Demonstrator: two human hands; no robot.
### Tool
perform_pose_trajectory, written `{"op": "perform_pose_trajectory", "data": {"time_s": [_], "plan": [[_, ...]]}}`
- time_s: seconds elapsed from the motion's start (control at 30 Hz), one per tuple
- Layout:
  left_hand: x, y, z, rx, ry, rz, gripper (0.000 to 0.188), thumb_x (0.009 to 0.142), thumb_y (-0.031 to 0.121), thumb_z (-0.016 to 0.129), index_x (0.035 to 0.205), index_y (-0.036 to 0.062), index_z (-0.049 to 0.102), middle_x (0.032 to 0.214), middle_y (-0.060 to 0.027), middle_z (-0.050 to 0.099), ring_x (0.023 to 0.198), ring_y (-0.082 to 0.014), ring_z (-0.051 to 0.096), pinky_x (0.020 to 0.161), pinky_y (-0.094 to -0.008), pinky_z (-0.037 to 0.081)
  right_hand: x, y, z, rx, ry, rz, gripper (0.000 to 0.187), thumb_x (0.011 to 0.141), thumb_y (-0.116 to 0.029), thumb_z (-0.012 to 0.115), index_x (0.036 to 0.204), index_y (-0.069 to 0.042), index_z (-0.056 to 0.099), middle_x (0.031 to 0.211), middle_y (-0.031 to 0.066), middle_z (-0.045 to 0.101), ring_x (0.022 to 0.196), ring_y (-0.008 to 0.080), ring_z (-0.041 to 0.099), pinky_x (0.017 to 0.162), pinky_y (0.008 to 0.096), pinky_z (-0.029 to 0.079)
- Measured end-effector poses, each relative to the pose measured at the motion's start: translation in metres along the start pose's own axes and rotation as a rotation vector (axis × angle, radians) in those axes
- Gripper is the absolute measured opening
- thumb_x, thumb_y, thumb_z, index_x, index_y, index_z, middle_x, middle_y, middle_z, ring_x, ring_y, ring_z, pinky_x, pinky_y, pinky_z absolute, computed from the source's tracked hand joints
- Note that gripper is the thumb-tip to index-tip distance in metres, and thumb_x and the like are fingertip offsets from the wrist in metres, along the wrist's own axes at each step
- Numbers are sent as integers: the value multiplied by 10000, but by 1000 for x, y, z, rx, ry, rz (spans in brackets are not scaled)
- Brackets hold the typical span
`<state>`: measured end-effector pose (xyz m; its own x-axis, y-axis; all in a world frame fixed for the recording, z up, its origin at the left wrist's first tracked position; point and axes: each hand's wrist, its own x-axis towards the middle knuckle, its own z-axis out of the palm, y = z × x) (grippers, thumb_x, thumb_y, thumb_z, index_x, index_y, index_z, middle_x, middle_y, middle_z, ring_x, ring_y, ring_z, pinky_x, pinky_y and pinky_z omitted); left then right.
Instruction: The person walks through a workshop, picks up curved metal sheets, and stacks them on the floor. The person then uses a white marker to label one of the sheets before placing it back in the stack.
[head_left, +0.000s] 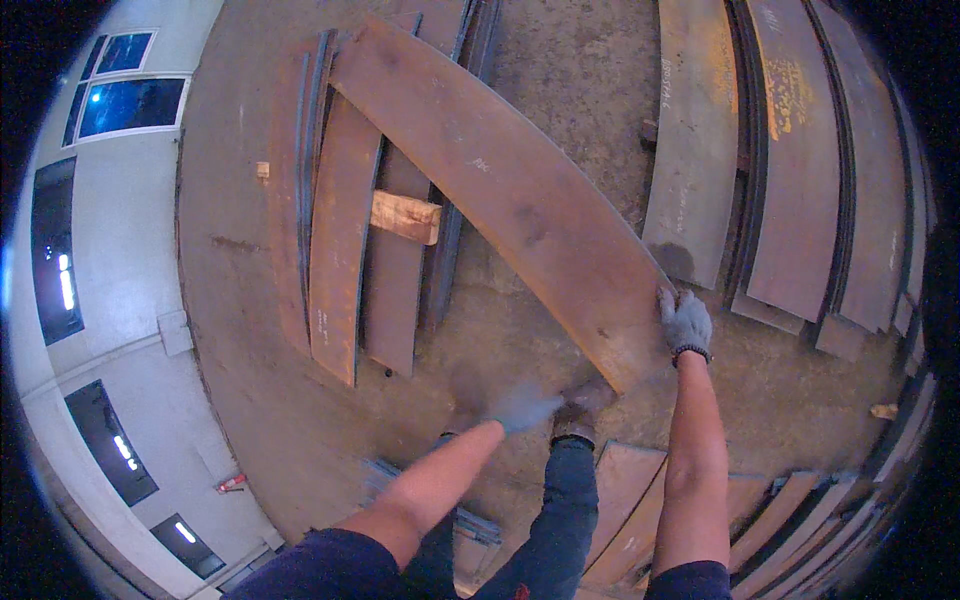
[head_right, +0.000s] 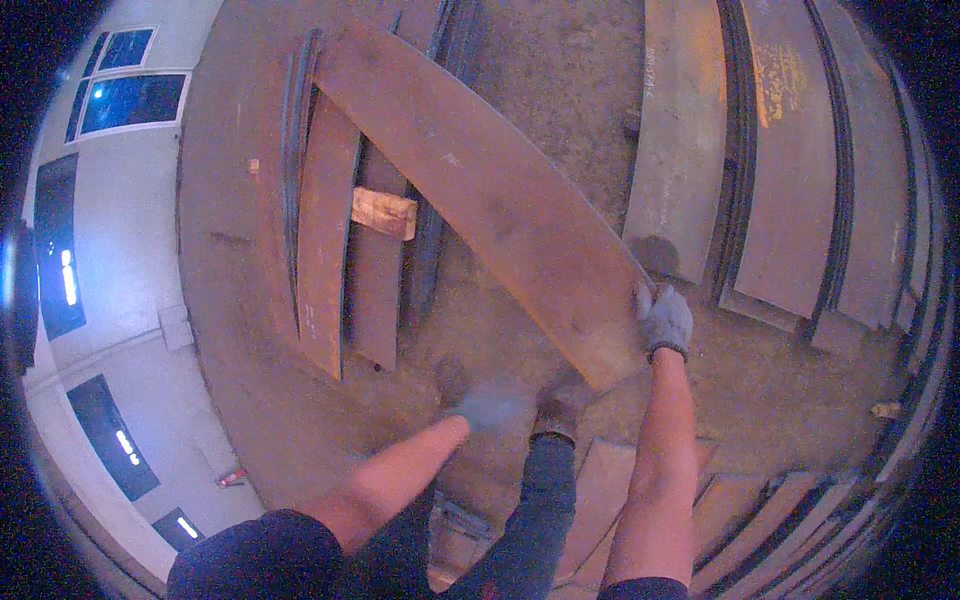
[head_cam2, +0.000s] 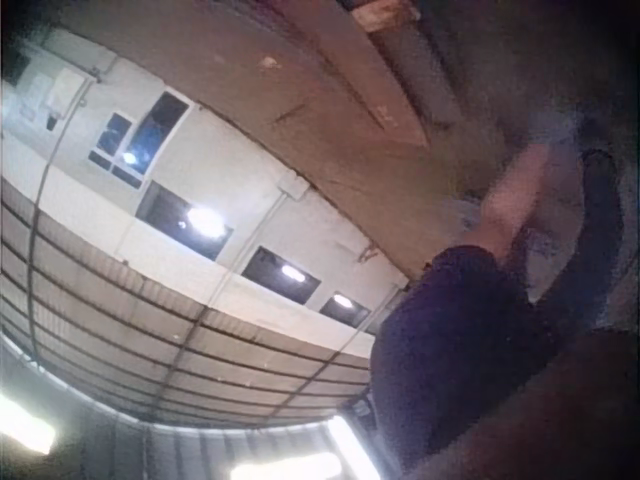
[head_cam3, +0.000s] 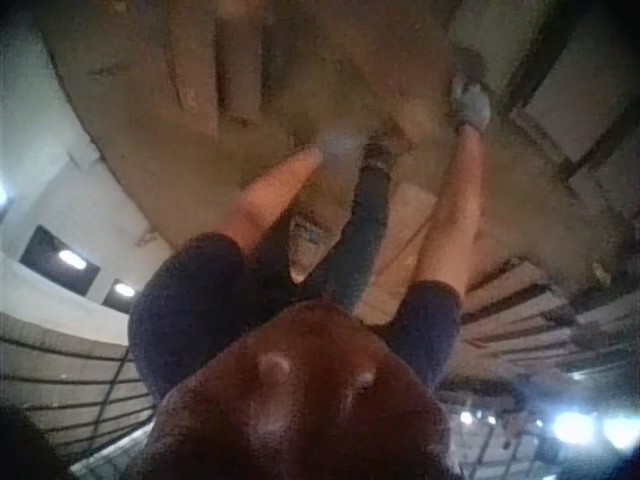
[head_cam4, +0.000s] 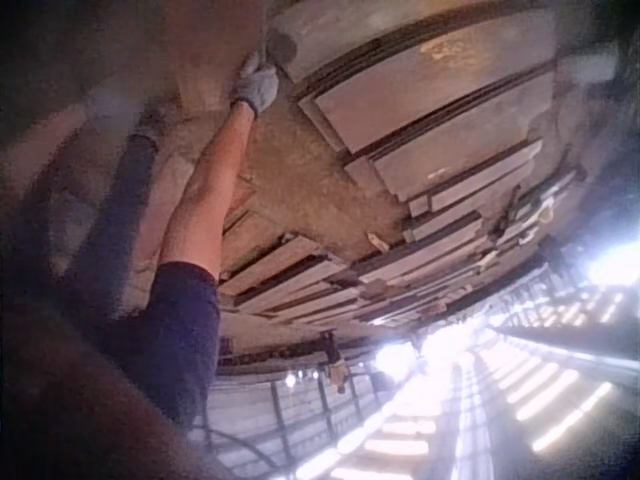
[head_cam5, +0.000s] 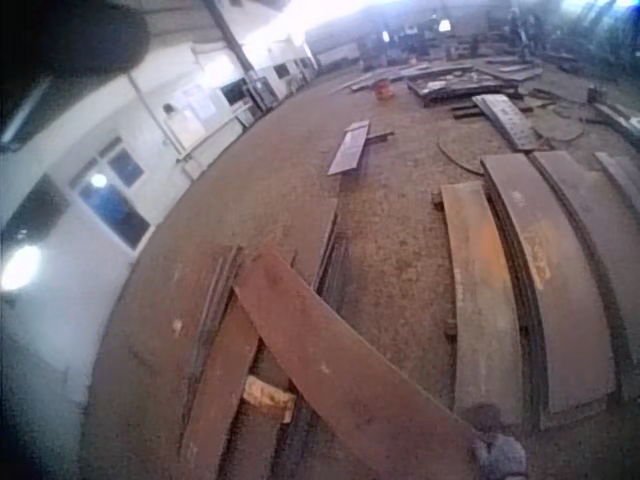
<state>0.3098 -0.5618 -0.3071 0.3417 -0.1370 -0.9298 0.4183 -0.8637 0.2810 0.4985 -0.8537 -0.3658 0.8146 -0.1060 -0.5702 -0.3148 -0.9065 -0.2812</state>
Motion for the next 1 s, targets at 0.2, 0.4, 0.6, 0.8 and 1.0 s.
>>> {"op": "perform_pose_trajectory", "data": {"time_s": [0.2, 0.4, 0.6, 0.8, 1.0], "plan": [[-30, -102, -116, -340, 477, -172, 669, 905, 517, 641, 1294, -27, 627, 1263, -242, 671, 1174, -382, 643, 1010, -434, 489, -12, 4, 14, 14, 83, 13, 584, 973, -535, 532, 1196, -8, 647, 1152, 238, 679, 1090, 419, 629, 974, 508, 462], [-48, -177, -175, -386, 425, -166, 672, 928, 487, 643, 1333, -47, 601, 1272, -213, 680, 1197, -313, 642, 1028, -393, 471, -48, -11, 47, -2, 395, 182, 625, 981, -474, 560, 1405, -15, 546, 1328, 242, 619, 1274, 436, 531, 1098, 505, 384], [-66, -239, -198, -476, 152, -221, 606, 964, 438, 619, 1382, 1, 581, 1325, -170, 659, 1218, -285, 617, 1043, -393, 456, -145, -61, 113, 149, 375, 534, 697, 988, -417, 584, 1528, -18, 396, 1559, 243, 417, 1416, 438, 411, 1167, 494, 324], [-93, -315, -219, -739, 108, -483, 589, 952, 405, 639, 1407, 37, 578, 1210, -117, 676, 1049, -227, 639, 895, -335, 497, -267, -134, 92, 180, -84, 503, 713, 976, -334, 625, 1512, 59, 367, 1538, 286, 415, 1423, 433, 404, 1173, 476, 335], [-152, -341, -244, -740, 39, -576, 504, 951, 426, 649, 1283, 48, 647, 948, -21, 649, 839, -120, 590, 715, -285, 480, -448, -197, -42, 325, -368, 708, 560, 969, -227, 625, 1428, 53, 471, 1417, 260, 522, 1316, 385, 508, 1122, 441, 389]]}}
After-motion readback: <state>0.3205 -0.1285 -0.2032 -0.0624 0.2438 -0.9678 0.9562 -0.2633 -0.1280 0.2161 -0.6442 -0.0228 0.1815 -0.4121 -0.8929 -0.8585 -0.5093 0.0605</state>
